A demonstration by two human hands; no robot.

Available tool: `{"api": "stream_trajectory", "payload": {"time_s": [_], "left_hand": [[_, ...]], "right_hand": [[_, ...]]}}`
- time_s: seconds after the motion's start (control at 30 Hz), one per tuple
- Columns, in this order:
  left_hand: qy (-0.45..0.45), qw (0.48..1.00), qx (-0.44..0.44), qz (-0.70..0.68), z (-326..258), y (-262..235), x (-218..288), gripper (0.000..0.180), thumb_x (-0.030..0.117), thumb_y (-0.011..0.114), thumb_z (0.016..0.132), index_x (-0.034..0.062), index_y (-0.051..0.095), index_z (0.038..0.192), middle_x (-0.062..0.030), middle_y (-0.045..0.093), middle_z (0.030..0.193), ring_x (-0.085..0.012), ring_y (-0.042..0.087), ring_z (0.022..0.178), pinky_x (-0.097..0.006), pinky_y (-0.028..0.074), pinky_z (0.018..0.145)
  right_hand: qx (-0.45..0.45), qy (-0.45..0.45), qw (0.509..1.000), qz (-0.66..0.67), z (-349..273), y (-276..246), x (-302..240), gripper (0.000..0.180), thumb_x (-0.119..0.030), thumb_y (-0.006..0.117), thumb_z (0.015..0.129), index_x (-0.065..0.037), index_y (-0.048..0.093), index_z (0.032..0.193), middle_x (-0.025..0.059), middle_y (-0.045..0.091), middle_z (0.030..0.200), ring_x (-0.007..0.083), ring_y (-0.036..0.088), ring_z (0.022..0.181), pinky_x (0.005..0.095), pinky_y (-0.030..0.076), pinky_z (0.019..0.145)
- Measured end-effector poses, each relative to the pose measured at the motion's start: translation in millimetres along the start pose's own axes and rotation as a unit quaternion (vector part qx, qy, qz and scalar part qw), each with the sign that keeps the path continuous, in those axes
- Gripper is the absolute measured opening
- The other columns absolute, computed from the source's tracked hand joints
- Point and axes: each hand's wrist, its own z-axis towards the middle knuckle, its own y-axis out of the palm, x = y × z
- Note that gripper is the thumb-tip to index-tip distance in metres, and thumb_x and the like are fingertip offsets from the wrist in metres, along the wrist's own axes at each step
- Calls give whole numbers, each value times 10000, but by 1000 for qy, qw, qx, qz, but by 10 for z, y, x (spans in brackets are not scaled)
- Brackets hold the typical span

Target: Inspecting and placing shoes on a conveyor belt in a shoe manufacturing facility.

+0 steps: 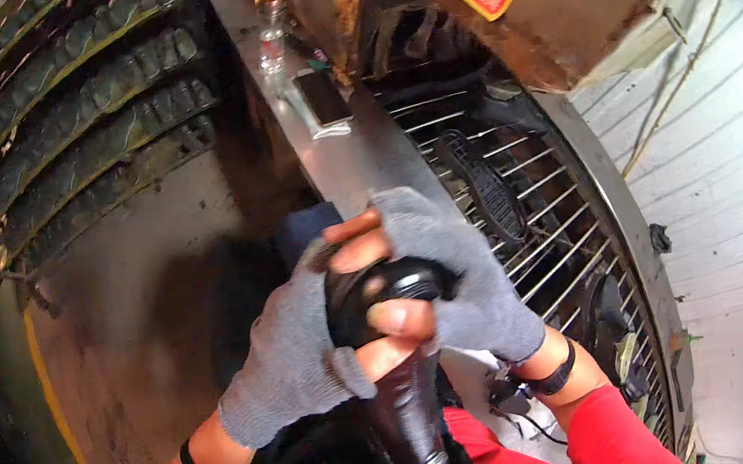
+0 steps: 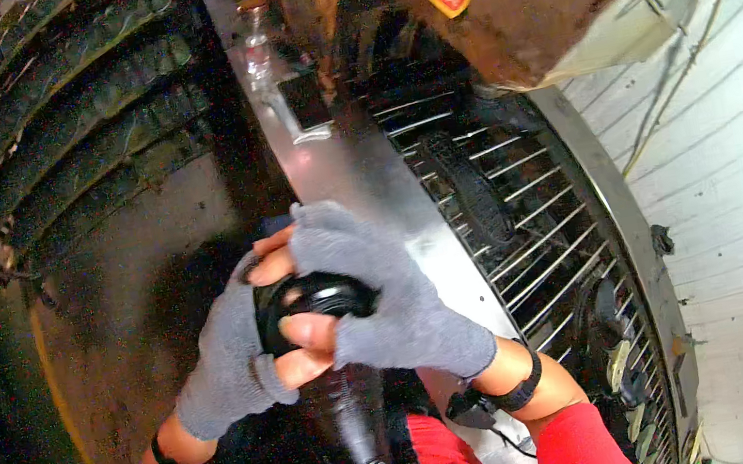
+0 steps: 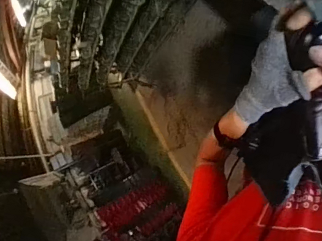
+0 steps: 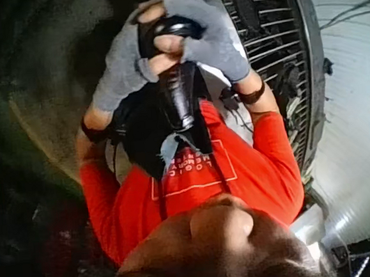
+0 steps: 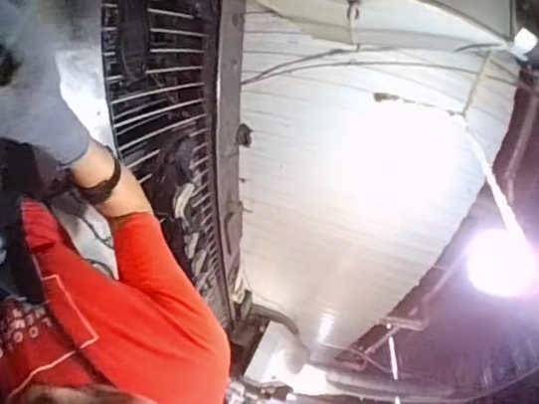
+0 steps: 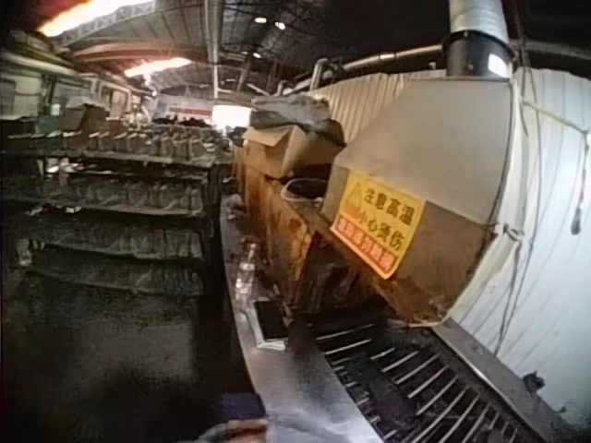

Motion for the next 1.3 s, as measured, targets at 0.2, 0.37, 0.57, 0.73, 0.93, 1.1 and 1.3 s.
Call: {"api": "stream_trajectory", "payload": {"time_s": [0.2,0.37,0.57,0.73,0.93,1.1,1.3], "left_hand": [[15,978,208,16,-60,-111,296,779,191,814,850,-60,443,1486,-164,658,1335,-242,652,1215,-371,480,1095],[24,932,350,92,86,-24,-66,928,423,883,819,15,394,1495,-189,739,1150,-399,748,1047,-450,587,900],[-146,974,139,106,-440,329,-262,1143,340,869,822,14,148,1647,-329,623,1346,-488,680,1171,-496,567,972],[-78,969,151,177,-717,505,-289,1150,293,837,868,-90,74,1640,-356,432,1549,-440,567,1371,-429,499,1098],[-52,997,54,10,-190,-119,-395,1047,448,940,733,-7,447,1537,-174,658,1357,-322,673,1241,-408,530,1050],[134,967,-66,206,-449,-443,-155,675,315,785,838,150,601,1465,-102,645,1454,-327,619,1335,-436,505,1116],[118,933,-130,315,-1097,-177,-1143,517,-4,599,859,156,690,1342,-85,548,1574,-355,447,1511,-500,390,1232]], "right_hand": [[181,113,913,348,-624,423,266,1404,-657,927,625,5,254,1665,210,364,1677,336,249,1608,460,244,1283],[78,304,922,228,-817,525,192,1313,-506,934,659,45,273,1650,154,433,1612,256,479,1443,393,376,1203],[114,452,789,401,-1354,59,367,917,-422,834,726,76,569,1449,177,693,1347,275,681,1217,399,506,1119],[120,438,819,352,-1439,200,443,921,-443,839,738,52,563,1464,176,660,1401,261,634,1282,403,479,1131],[79,271,942,184,-1214,581,410,1434,-635,889,645,30,152,1679,205,275,1716,298,281,1585,427,243,1275],[89,325,895,294,-1072,654,915,1032,-696,519,960,9,244,1662,159,378,1647,254,363,1522,377,313,1236],[25,275,950,148,-345,722,1187,620,-266,663,1051,36,474,1559,112,647,1411,157,593,1294,289,459,1103]]}}
